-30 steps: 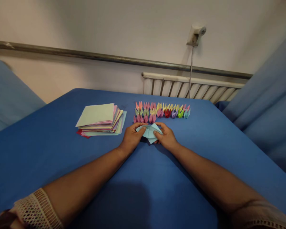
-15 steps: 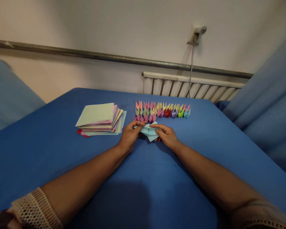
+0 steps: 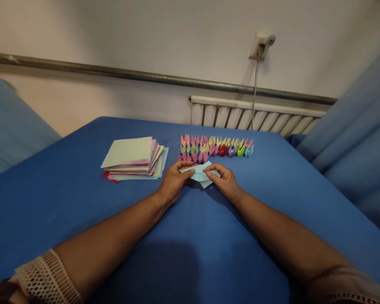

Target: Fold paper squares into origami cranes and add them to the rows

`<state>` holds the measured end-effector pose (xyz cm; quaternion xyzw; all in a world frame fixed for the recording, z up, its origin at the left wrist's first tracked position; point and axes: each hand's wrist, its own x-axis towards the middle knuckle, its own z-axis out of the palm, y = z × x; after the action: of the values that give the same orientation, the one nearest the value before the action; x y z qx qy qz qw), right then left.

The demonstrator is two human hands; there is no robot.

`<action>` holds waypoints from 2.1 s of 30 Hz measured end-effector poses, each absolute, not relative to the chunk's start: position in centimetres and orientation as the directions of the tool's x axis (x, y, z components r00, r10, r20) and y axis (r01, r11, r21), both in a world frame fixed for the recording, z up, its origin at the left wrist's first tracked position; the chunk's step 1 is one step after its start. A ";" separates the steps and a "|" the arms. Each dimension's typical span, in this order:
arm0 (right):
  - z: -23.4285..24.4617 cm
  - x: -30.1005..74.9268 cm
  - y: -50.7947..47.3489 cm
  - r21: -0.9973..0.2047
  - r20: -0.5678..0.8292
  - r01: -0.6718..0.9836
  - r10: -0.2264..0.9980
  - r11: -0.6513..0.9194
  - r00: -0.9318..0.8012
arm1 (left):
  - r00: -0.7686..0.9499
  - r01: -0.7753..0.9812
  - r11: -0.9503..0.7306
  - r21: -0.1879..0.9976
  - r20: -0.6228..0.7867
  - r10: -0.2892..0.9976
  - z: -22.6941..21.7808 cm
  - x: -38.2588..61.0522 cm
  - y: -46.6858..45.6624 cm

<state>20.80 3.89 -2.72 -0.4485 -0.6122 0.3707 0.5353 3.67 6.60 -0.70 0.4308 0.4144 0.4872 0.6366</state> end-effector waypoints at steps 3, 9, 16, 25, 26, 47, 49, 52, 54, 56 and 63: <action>-2.7 20.8 3.9 -0.937 0.313 0.148 0.948 0.318 -0.055 | 0.208 -0.242 0.173 0.955 -0.123 0.970 -0.8 3.7 6.5; -2.9 21.0 3.7 -0.924 0.303 0.193 0.940 0.330 -0.156 | 0.152 -0.249 0.116 0.962 -0.080 0.985 -0.9 3.6 6.7; -3.1 20.6 3.9 -0.861 0.389 0.323 0.918 0.392 -0.077 | 0.169 -0.240 0.133 0.962 -0.093 0.981 -0.5 3.5 6.6; -4.1 20.7 4.9 -0.965 0.238 0.127 0.970 0.230 0.046 | 0.286 -0.228 0.125 0.966 -0.056 0.957 -0.4 3.9 6.1; -4.0 20.5 4.8 -0.970 0.232 0.085 0.972 0.228 0.040 | 0.265 -0.203 0.104 0.974 -0.048 0.963 -0.6 3.9 6.1; -3.0 20.8 4.7 -0.988 0.051 -0.146 0.998 0.046 -0.033 | 0.129 -0.232 0.024 0.972 0.006 0.992 -1.1 3.8 7.0; -3.1 20.4 4.4 -0.993 0.059 -0.103 0.994 0.049 -0.096 | 0.142 -0.284 0.037 0.958 0.003 0.990 -0.7 3.9 6.8; -3.5 19.6 3.8 -0.996 0.059 -0.080 0.969 0.041 -0.241 | 0.147 -0.337 0.070 0.939 -0.021 0.989 -0.2 3.9 6.4; -3.6 19.4 3.4 -0.997 0.068 -0.061 0.936 0.050 -0.346 | 0.163 -0.328 0.088 0.941 -0.036 0.986 0.0 3.9 6.2; -3.4 19.6 3.2 -0.996 0.087 -0.029 0.910 0.082 -0.405 | 0.201 -0.282 0.096 0.955 -0.039 0.979 0.0 4.0 6.0; -2.3 20.9 4.2 -0.992 0.121 -0.045 0.977 0.115 -0.173 | 0.470 0.104 0.033 0.994 -0.079 0.879 0.0 3.9 5.8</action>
<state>20.92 4.24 -2.28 -0.4147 -0.5620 0.5202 0.4915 3.91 5.77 -0.05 0.6150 0.3997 0.3241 0.5974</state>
